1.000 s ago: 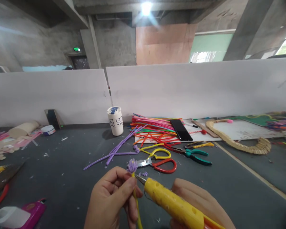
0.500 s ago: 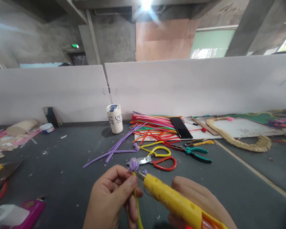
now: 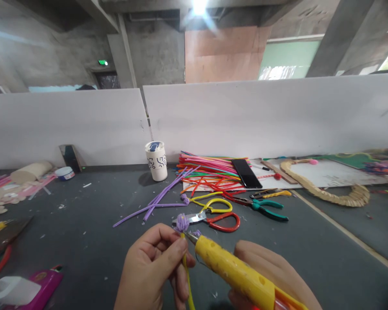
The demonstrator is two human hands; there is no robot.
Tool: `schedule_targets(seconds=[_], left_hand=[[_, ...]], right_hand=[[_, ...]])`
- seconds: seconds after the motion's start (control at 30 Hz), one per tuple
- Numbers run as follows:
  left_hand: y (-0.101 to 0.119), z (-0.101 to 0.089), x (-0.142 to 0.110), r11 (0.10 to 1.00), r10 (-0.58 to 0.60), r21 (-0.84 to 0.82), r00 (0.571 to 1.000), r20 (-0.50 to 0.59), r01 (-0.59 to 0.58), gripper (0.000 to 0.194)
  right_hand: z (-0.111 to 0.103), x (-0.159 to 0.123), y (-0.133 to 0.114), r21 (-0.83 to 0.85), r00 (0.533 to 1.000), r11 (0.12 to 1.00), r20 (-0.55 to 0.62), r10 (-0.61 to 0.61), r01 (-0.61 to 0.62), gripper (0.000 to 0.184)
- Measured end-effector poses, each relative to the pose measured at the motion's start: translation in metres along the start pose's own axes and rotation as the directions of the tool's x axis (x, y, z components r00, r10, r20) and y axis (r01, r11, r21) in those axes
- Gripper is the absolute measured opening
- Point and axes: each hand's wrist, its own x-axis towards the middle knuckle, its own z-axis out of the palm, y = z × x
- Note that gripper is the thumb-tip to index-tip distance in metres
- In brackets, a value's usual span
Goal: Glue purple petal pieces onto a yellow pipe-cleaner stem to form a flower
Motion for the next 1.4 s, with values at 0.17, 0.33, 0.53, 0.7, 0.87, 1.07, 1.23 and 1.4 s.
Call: schedule_targets(seconds=[0.17, 0.33, 0.53, 0.7, 0.87, 1.07, 1.23, 1.4], left_hand=[[0.001, 0.001, 0.000, 1.000, 0.005, -0.001, 1.000, -0.010, -0.005, 0.031], [0.001, 0.001, 0.000, 0.999, -0.001, -0.036, 1.000, -0.015, 0.000, 0.029], [0.000, 0.001, 0.000, 0.999, 0.004, -0.035, 1.000, -0.004, -0.004, 0.030], [0.000, 0.001, 0.000, 1.000, 0.007, -0.025, 1.000, 0.004, -0.007, 0.031], [0.001, 0.001, 0.000, 1.000, 0.004, -0.015, 1.000, -0.012, -0.005, 0.033], [0.000, 0.001, 0.001, 0.999, 0.016, -0.027, 1.000, -0.010, -0.016, 0.033], [-0.004, -0.004, 0.005, 0.998, 0.048, -0.039, 0.998, 0.036, -0.046, 0.034], [0.004, -0.019, 0.013, 0.998, 0.059, -0.031, 0.997, 0.058, -0.057, 0.032]], right_hand=[[0.000, -0.001, 0.001, 0.060, 0.999, 0.997, 0.026, 0.037, -0.039, 0.034], [0.000, -0.003, 0.002, 0.069, 0.999, 0.997, 0.039, 0.035, -0.038, 0.035], [0.002, -0.005, 0.004, 0.058, 0.998, 0.998, 0.054, 0.027, -0.031, 0.035], [0.003, -0.006, 0.005, 0.023, 0.998, 0.999, 0.056, 0.024, -0.025, 0.033], [0.002, -0.006, 0.006, 0.007, 0.998, 1.000, 0.059, 0.015, -0.015, 0.031], [0.005, -0.005, 0.007, -0.014, 0.998, 0.999, 0.057, 0.034, -0.033, 0.029], [0.015, -0.013, 0.011, -0.001, 0.989, 0.990, 0.029, 0.143, -0.143, 0.023], [0.032, -0.002, 0.029, 0.375, 0.804, 0.715, 0.189, 0.564, -0.590, 0.014]])
